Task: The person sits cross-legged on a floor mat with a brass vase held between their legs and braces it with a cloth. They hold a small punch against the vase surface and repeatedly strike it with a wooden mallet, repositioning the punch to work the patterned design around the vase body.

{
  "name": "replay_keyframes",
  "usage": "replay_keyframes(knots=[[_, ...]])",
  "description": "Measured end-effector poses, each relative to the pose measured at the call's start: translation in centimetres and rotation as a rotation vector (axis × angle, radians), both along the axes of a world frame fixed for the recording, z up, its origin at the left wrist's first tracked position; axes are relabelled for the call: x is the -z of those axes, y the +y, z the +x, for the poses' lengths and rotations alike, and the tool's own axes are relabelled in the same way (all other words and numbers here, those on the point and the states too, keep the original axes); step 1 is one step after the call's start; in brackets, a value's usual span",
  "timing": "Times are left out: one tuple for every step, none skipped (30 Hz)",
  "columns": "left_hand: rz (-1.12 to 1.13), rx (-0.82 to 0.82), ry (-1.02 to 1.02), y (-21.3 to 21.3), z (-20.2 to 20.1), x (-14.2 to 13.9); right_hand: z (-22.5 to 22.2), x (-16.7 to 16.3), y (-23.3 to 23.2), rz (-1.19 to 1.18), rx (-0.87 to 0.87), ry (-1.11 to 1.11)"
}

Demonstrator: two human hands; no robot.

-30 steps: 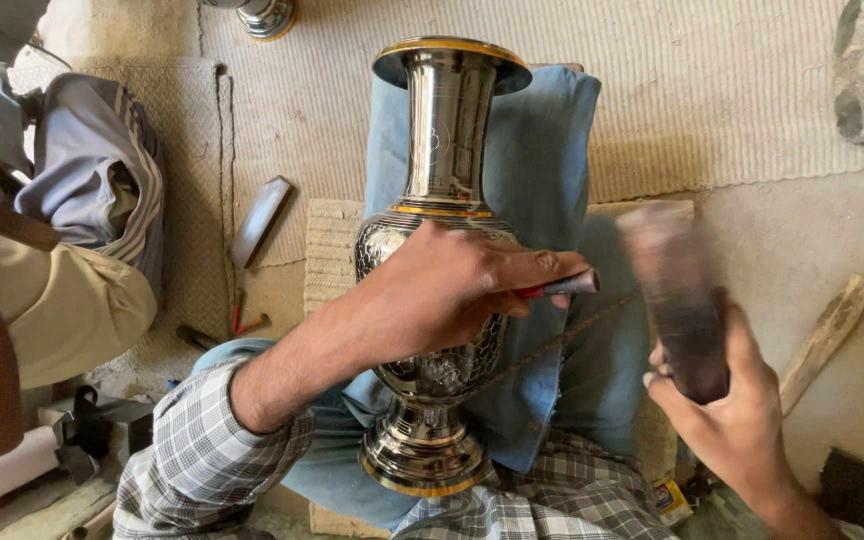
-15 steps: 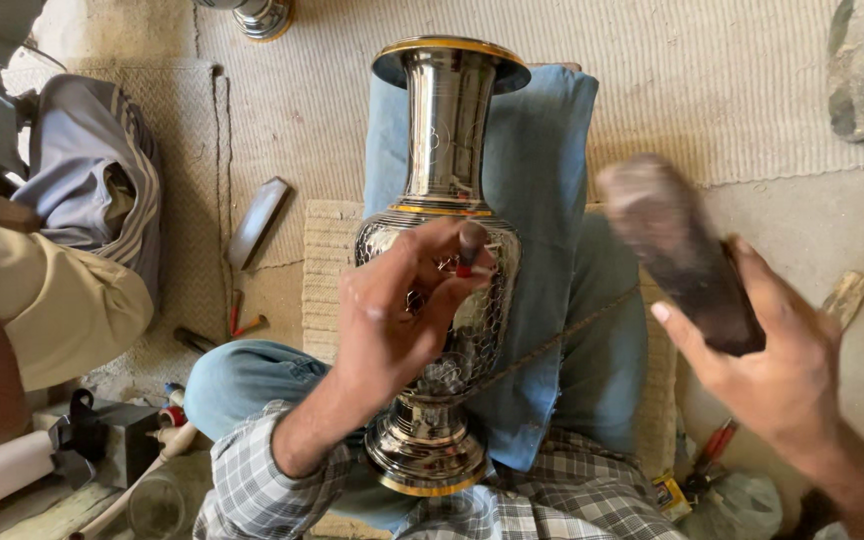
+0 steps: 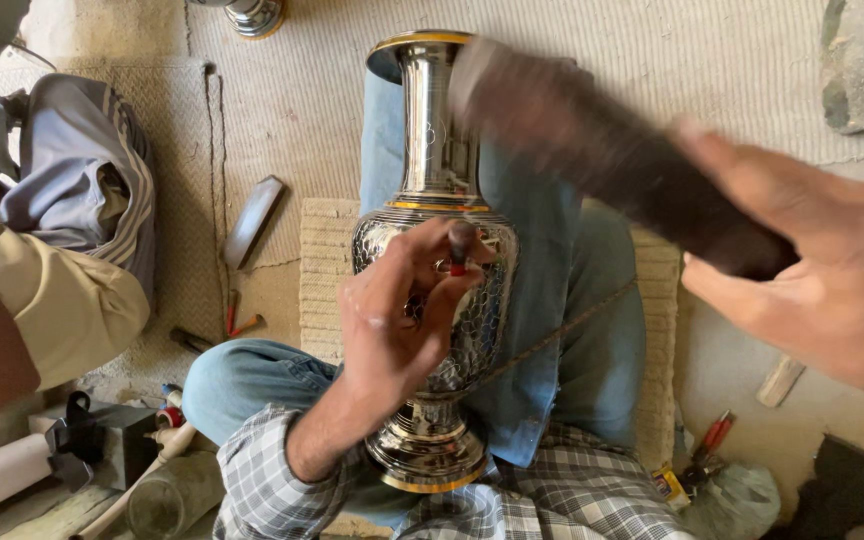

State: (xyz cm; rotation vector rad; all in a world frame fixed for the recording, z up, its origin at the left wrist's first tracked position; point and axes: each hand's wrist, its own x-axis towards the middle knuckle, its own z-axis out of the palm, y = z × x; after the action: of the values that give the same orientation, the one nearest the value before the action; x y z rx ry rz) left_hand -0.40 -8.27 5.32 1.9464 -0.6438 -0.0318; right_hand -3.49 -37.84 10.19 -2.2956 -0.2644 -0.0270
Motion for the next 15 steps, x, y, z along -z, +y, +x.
replay_keyframes(knots=[[-0.005, -0.033, -0.011, 0.0, -0.2, 0.3, 0.3, -0.3, -0.1, -0.199, -0.096, -0.026], [-0.012, -0.064, -0.023, -0.1, -0.4, 0.8, 0.5, -0.7, -0.3, -0.399, -0.191, -0.052], [-0.021, -0.094, -0.037, -0.2, -0.6, 1.2, 0.7, -1.0, -0.5, -0.602, -0.283, -0.078], [-0.063, -0.109, -0.049, -0.2, -0.9, 1.5, 0.9, -1.2, -0.6, -0.489, -0.240, -0.026], [-0.103, -0.125, -0.059, -0.2, -1.4, 1.8, 1.1, -1.4, -0.7, -0.375, -0.199, 0.030], [-0.143, -0.143, -0.065, -0.2, -2.0, 2.1, 1.2, -1.7, -0.8, -0.387, -0.220, 0.009], [-0.109, -0.204, -0.070, -0.3, -2.3, 2.4, 1.4, -1.9, -0.9, -0.399, -0.241, -0.011], [-0.074, -0.264, -0.077, -0.4, -2.6, 2.9, 1.5, -2.2, -1.0, -0.538, -0.322, -0.115], [-0.040, -0.323, -0.084, -0.4, -3.0, 3.3, 1.6, -2.5, -0.9, -0.573, -0.350, -0.132], [-0.113, -0.321, -0.084, -0.5, -3.4, 3.6, 1.8, -2.7, -0.9, -0.608, -0.377, -0.150], [-0.188, -0.320, -0.083, -0.7, -3.8, 4.0, 1.9, -2.9, -0.8, -0.539, -0.355, -0.081], [-0.259, -0.323, -0.078, -0.7, -4.4, 4.3, 1.9, -3.2, -0.6, -0.564, -0.369, -0.033], [-0.283, -0.324, -0.071, -0.7, -4.7, 4.6, 1.9, -3.3, -0.5, -0.590, -0.382, 0.015], [-0.310, -0.323, -0.069, -0.7, -4.7, 5.0, 1.9, -3.5, -0.5, -0.718, -0.421, 0.034], [-0.338, -0.322, -0.066, -0.7, -4.8, 5.2, 1.9, -3.5, -0.5, -0.737, -0.428, 0.043]])
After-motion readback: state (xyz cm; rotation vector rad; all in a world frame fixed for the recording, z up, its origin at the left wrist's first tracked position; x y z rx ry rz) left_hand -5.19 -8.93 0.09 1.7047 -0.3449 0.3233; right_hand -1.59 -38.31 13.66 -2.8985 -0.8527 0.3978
